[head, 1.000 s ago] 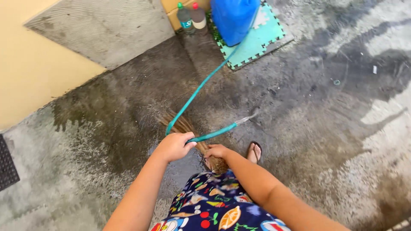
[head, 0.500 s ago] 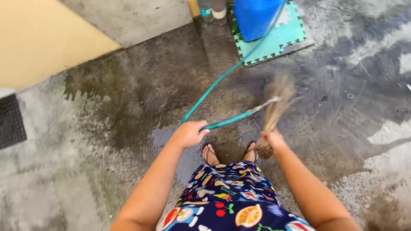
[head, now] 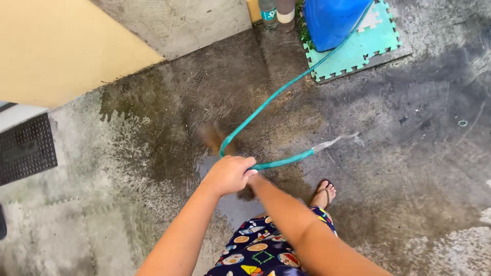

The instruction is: The recorder uses a water hose and a broom to clean a concrete outdoor floor and a wall.

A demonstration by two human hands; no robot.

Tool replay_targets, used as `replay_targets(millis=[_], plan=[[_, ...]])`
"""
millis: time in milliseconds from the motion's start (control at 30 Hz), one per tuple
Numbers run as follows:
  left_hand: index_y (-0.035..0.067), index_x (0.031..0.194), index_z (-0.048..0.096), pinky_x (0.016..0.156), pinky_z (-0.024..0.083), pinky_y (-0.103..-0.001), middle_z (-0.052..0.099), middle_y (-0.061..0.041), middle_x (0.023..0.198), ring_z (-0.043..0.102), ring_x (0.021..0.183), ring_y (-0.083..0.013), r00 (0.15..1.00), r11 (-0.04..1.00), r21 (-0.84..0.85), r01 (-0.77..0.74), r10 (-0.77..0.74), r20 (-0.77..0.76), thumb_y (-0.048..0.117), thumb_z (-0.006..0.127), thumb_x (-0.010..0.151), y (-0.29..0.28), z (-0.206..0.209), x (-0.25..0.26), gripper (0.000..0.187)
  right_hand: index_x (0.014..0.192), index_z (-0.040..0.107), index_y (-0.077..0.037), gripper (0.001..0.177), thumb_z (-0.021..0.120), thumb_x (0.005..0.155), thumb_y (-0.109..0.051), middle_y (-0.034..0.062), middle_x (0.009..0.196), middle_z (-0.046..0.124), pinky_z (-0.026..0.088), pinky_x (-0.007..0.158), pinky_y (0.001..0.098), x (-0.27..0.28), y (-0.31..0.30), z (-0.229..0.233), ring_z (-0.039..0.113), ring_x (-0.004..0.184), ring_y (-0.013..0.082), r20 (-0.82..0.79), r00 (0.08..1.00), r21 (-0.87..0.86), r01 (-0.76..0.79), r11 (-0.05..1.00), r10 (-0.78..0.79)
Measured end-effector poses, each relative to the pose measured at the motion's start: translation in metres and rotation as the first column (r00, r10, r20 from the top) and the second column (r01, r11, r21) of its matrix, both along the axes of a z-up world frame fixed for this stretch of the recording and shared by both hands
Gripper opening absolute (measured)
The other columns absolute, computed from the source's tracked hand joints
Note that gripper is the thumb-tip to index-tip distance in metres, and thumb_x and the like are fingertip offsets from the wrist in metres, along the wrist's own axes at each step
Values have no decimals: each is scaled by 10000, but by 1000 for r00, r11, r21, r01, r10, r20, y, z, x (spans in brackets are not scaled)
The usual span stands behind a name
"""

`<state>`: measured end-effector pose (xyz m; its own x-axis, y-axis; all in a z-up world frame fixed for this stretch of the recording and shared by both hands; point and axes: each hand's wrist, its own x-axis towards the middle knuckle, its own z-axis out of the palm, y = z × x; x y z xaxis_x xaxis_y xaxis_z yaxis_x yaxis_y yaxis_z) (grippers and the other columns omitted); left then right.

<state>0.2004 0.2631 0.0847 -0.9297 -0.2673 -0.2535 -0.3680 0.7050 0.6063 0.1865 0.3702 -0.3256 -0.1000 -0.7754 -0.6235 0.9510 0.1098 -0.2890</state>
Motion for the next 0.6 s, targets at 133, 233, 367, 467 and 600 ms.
replay_targets(millis=[133, 233, 367, 467, 600], plan=[[84, 861, 613, 696, 484, -524, 688, -128, 781, 663, 799, -381, 999, 999, -44, 19, -17, 46, 291, 698, 901, -34, -11, 23, 227, 884, 609, -94, 376, 642, 1012, -446, 44, 785, 503, 315, 539, 375, -142, 83, -34, 423, 664, 197, -332, 821, 363, -343, 866, 464], [137, 886, 674, 761, 473, -502, 707, -74, 788, 686, 819, -318, 992, 990, -105, 94, -85, 90, 306, 689, 895, -68, -21, 43, 170, 995, 827, -74, 260, 775, 812, -251, 103, 967, 780, 527, 800, 359, -252, 161, -2, 693, 894, 233, -419, 725, 747, -67, 662, 547], [251, 982, 762, 972, 354, -504, 712, 9, 875, 640, 997, -207, 917, 949, -266, 166, -50, 395, 339, 693, 888, -113, -28, 58, 146, 1175, 646, 10, 438, 749, 765, -105, 155, 959, 715, 556, 713, 408, -273, 203, 25, 678, 802, 282, -455, 889, 693, 320, 646, 48], [276, 1003, 776, 1013, 331, -504, 704, 32, 916, 612, 1057, -181, 860, 901, -355, 249, -37, 510, 341, 704, 889, -145, -27, 61, 150, 1212, 683, -46, 465, 756, 757, -100, 73, 979, 723, 528, 724, 332, -221, 183, 83, 659, 824, 193, -663, 737, 599, 417, 683, 131], [311, 1040, 789, 1000, 338, -498, 700, 55, 938, 593, 1081, -163, 847, 848, -449, 283, -2, 531, 326, 734, 850, -172, -23, 52, 198, 1324, 640, -172, 545, 782, 844, -385, 202, 1191, 640, 510, 848, 472, -133, 145, 170, 633, 1054, 373, -346, 33, 938, 34, 345, 938]])
